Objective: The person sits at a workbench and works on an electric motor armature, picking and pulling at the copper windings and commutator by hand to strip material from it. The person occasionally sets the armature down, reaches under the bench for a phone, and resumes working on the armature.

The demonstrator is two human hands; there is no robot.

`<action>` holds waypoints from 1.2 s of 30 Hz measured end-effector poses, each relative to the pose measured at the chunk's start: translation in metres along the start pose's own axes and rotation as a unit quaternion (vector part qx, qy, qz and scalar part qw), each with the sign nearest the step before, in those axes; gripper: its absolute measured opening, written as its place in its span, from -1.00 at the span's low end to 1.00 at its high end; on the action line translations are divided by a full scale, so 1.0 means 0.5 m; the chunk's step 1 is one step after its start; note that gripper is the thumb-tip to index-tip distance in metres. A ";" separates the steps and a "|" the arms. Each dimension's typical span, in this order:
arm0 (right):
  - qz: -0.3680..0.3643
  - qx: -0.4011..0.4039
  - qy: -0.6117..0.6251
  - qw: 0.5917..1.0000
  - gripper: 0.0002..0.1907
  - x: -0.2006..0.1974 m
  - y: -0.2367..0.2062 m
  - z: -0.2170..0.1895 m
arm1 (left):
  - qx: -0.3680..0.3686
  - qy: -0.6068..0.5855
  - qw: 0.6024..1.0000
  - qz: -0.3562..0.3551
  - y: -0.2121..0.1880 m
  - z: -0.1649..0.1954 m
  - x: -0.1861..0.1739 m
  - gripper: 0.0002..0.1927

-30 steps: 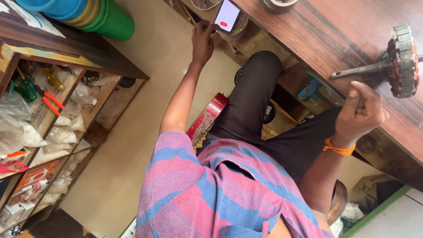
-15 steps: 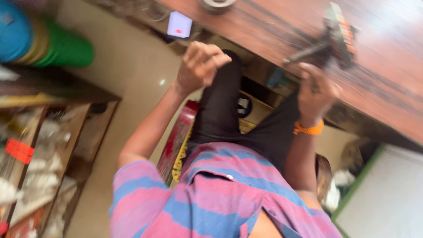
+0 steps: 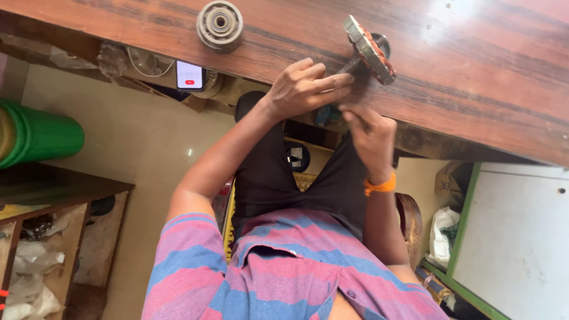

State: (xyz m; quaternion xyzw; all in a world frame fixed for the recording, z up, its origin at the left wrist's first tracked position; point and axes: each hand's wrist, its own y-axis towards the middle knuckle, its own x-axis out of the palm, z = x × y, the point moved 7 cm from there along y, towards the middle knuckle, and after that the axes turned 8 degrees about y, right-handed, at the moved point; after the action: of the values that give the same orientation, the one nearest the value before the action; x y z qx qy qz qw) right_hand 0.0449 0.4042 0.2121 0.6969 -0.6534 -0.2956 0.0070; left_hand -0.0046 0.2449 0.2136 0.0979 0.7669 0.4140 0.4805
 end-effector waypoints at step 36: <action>0.098 0.187 0.221 0.952 -0.91 -0.191 0.144 0.198 | -0.051 -0.113 0.992 0.019 0.131 -0.027 0.005 -0.31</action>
State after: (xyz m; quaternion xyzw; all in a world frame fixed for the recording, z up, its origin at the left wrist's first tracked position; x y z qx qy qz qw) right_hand -0.0592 0.5181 0.1975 0.6665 -0.7439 -0.0041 0.0495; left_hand -0.0333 0.2809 0.2624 0.1335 0.6837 0.4477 0.5607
